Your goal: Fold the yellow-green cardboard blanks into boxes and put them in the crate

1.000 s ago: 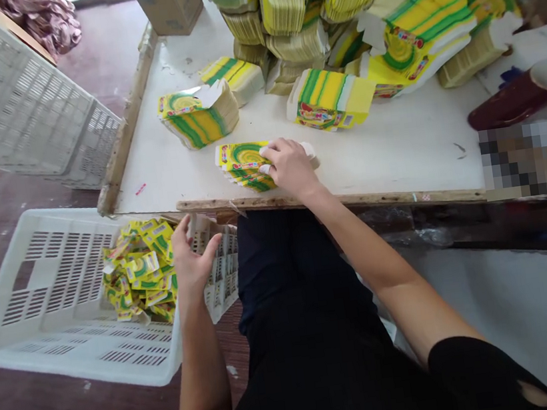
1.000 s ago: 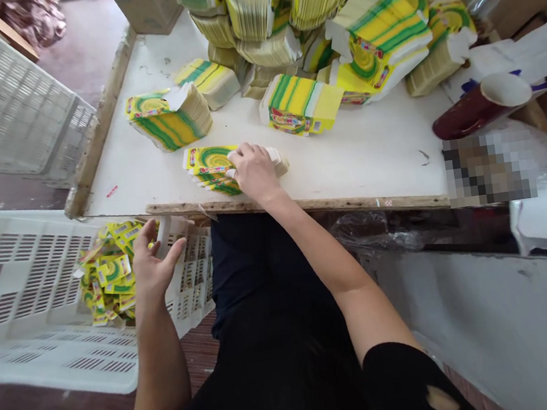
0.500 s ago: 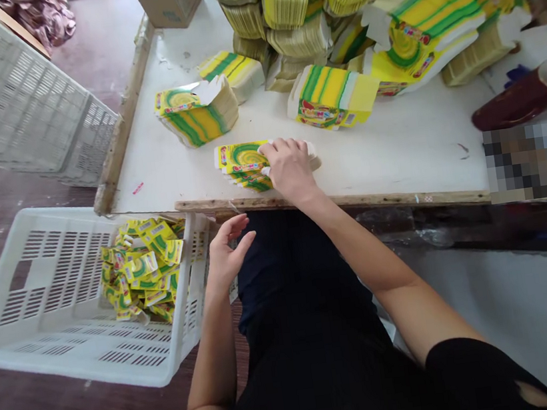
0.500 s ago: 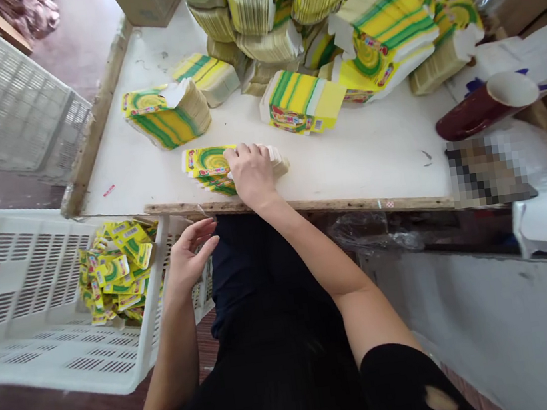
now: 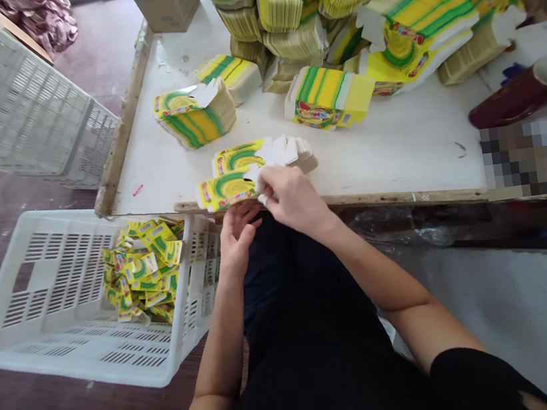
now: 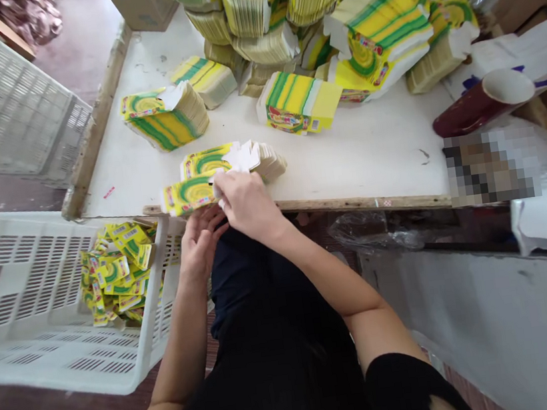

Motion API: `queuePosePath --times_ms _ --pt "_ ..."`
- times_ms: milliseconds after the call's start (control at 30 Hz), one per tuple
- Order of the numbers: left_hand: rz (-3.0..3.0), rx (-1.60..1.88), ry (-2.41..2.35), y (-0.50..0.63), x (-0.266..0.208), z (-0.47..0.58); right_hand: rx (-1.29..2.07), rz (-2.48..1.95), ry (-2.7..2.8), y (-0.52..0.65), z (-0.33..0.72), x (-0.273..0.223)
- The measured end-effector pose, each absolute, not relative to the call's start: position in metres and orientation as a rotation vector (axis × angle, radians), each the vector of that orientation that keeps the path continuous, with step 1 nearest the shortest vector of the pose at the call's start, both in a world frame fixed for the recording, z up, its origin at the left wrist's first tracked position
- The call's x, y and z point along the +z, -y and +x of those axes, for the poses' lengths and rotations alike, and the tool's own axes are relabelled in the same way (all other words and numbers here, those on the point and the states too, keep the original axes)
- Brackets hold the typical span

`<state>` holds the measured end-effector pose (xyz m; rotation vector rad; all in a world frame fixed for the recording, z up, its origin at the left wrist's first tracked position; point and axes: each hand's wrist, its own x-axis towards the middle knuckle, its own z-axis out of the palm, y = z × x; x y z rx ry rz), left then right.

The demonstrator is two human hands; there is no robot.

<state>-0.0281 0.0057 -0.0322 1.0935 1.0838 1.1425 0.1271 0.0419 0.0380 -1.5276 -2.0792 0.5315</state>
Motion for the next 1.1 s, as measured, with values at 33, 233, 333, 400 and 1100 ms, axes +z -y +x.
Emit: queuePosePath --times_ms 33,233,333,400,1100 --pt "1.048 1.196 -1.067 -0.008 -0.032 -0.025 0.571 -1.499 2.089 -0.036 0.126 0.036" --pt "0.833 1.137 -1.180 -0.023 -0.037 -0.015 0.427 -1.546 1.951 -0.040 0.126 0.030" --pt "0.667 1.131 -1.238 -0.030 -0.042 -0.014 0.405 -1.543 2.020 -0.045 0.125 0.032" --pt "0.599 1.183 -1.261 -0.031 -0.043 -0.012 0.413 -1.534 2.065 -0.042 0.123 0.031" --pt "1.043 1.461 -1.077 0.005 0.004 -0.009 1.153 -0.975 1.711 0.014 0.122 0.027"
